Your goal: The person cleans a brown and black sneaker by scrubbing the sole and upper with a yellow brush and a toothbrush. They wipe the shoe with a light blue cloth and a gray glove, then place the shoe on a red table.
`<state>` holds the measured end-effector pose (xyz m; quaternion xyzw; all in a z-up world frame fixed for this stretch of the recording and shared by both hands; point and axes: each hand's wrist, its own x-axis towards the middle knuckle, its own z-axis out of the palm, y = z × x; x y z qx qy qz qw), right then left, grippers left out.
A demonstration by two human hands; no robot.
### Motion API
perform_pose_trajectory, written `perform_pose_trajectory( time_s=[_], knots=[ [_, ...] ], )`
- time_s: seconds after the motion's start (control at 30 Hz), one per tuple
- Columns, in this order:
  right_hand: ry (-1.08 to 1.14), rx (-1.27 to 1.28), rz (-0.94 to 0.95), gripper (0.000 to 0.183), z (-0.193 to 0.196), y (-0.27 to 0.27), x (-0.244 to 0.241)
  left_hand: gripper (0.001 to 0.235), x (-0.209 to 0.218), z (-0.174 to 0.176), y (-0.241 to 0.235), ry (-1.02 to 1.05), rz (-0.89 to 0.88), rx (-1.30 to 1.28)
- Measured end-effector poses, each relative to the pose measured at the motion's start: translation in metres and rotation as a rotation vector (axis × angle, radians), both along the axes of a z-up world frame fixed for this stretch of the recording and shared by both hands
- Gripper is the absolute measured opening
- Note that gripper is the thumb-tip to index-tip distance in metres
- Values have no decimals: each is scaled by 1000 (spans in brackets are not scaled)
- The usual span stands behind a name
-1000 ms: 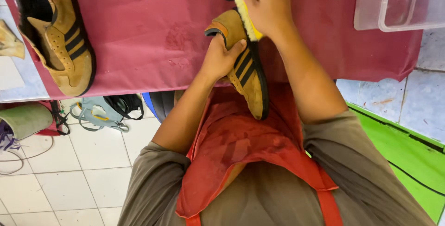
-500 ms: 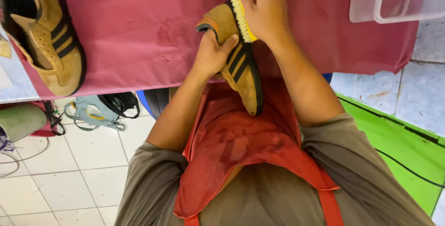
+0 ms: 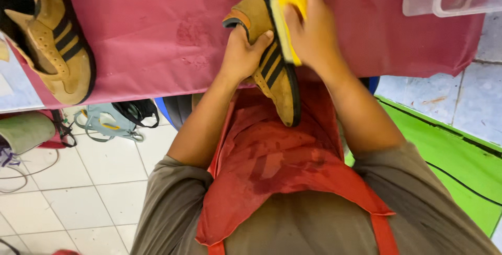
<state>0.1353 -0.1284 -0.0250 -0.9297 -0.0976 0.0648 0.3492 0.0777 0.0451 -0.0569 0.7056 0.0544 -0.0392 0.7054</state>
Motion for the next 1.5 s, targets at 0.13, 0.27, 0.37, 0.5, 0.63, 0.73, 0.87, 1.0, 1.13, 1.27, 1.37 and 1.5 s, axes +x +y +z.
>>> perform_pose_trajectory(
  time_s=[0.13, 0.27, 0.37, 0.5, 0.63, 0.73, 0.87, 1.0, 1.13, 1.27, 1.37, 1.5],
  knots=[
    [292, -84, -33, 39, 13, -8, -14, 24, 1, 16, 4, 138, 14, 9],
    [-54, -52, -62, 29, -10, 16, 31, 29, -1, 14, 2, 53, -39, -4],
    [-96, 33, -18, 22, -1, 17, 24, 30, -3, 14, 6, 79, -10, 15],
    [206, -81, 32, 33, 19, -23, -43, 25, -3, 7, 1, 43, 32, 4],
    [326, -172, 77, 37, 47, -48, -93, 18, -1, 12, 1, 75, 14, -22],
    [526, -294, 71, 41, 70, -62, -119, 23, -6, 10, 1, 77, 64, -93],
    [417, -82, 4, 31, 70, -87, -140, 19, -19, 27, -4, 177, 342, -294],
    [152, 244, -144, 26, 49, -132, -137, 47, -72, 16, 8, 162, 634, -584],
    [95, 344, -38, 33, 44, -148, -124, 47, -128, -13, -17, 454, 676, -1008],
    [-44, 319, 14, 31, 46, -133, -127, 56, -154, -54, -34, 511, 195, -1126],
    [-290, 284, -84, 34, 23, -129, -130, 44, -152, -59, -33, 376, 47, -1009],
    [-478, 434, -143, 38, 0, -92, -98, 44, -131, -66, -12, 274, -91, -701]
  ],
)
